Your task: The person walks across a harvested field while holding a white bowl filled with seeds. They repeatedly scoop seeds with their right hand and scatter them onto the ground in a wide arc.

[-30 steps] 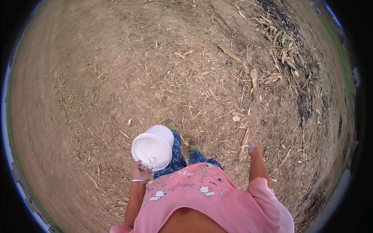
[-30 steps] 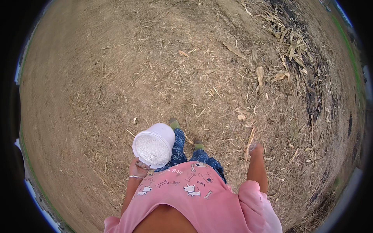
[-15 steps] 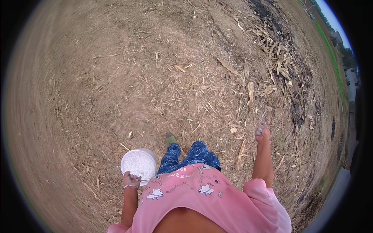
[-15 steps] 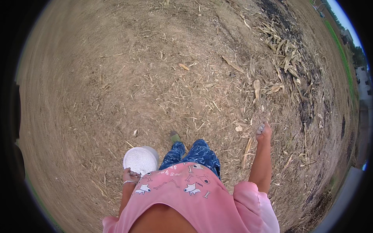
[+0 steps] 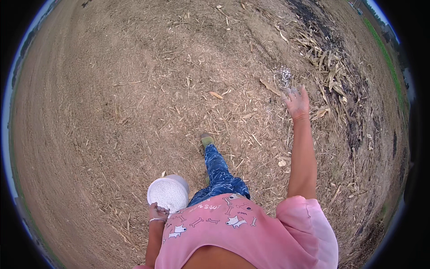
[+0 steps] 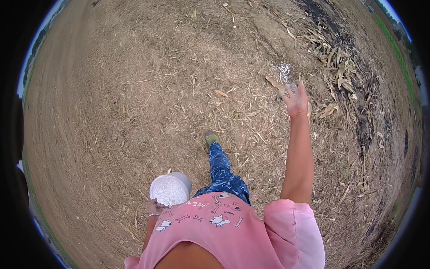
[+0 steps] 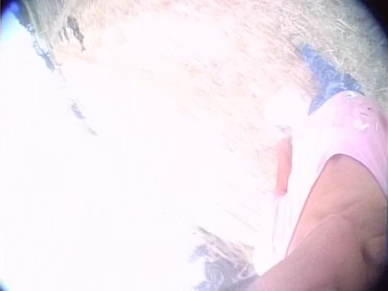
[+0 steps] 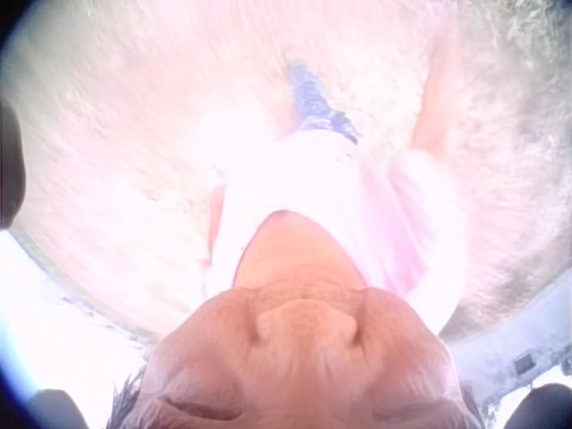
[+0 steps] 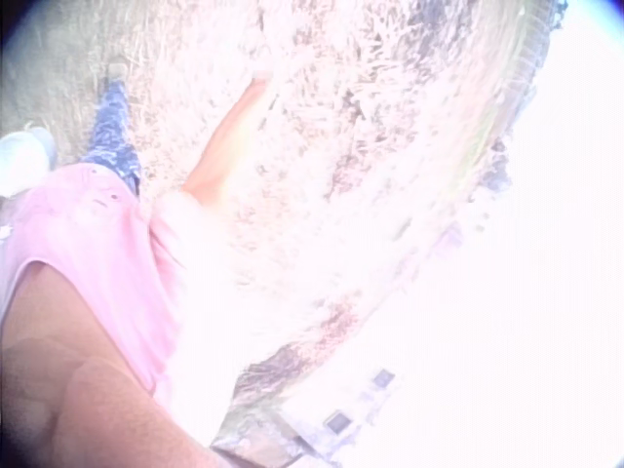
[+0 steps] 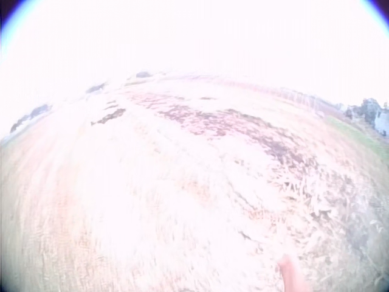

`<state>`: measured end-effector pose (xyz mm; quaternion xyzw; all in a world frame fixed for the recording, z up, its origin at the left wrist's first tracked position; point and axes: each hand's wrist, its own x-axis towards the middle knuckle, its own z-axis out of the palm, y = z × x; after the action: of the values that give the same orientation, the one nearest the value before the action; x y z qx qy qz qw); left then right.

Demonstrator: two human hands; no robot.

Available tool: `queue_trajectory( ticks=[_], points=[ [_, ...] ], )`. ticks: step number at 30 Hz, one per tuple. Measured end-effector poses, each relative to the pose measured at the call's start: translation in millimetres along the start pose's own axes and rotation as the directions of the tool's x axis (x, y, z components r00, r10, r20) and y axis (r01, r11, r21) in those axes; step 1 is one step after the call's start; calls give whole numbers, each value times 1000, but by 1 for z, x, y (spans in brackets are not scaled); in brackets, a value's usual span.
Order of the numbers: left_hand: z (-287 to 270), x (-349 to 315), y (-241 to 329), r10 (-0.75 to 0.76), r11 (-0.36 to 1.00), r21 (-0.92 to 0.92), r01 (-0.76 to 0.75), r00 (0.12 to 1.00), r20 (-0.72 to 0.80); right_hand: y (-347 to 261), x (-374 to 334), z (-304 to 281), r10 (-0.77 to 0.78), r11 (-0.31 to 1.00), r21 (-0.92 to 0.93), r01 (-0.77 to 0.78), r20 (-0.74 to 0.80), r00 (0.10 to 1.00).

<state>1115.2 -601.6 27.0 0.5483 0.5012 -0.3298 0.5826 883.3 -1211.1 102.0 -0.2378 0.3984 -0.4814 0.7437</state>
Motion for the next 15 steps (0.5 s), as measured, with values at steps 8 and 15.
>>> queue_trajectory(
  ticks=[8,15],
  points=[
    [104,-18,28,-35,971,239,-12,981,191,135,-45,70,431,672,-706,-223,128,893],
    [211,-82,39,-86,885,449,-123,905,416,266,-129,119,592,370,-700,610,684,426]
  ],
)
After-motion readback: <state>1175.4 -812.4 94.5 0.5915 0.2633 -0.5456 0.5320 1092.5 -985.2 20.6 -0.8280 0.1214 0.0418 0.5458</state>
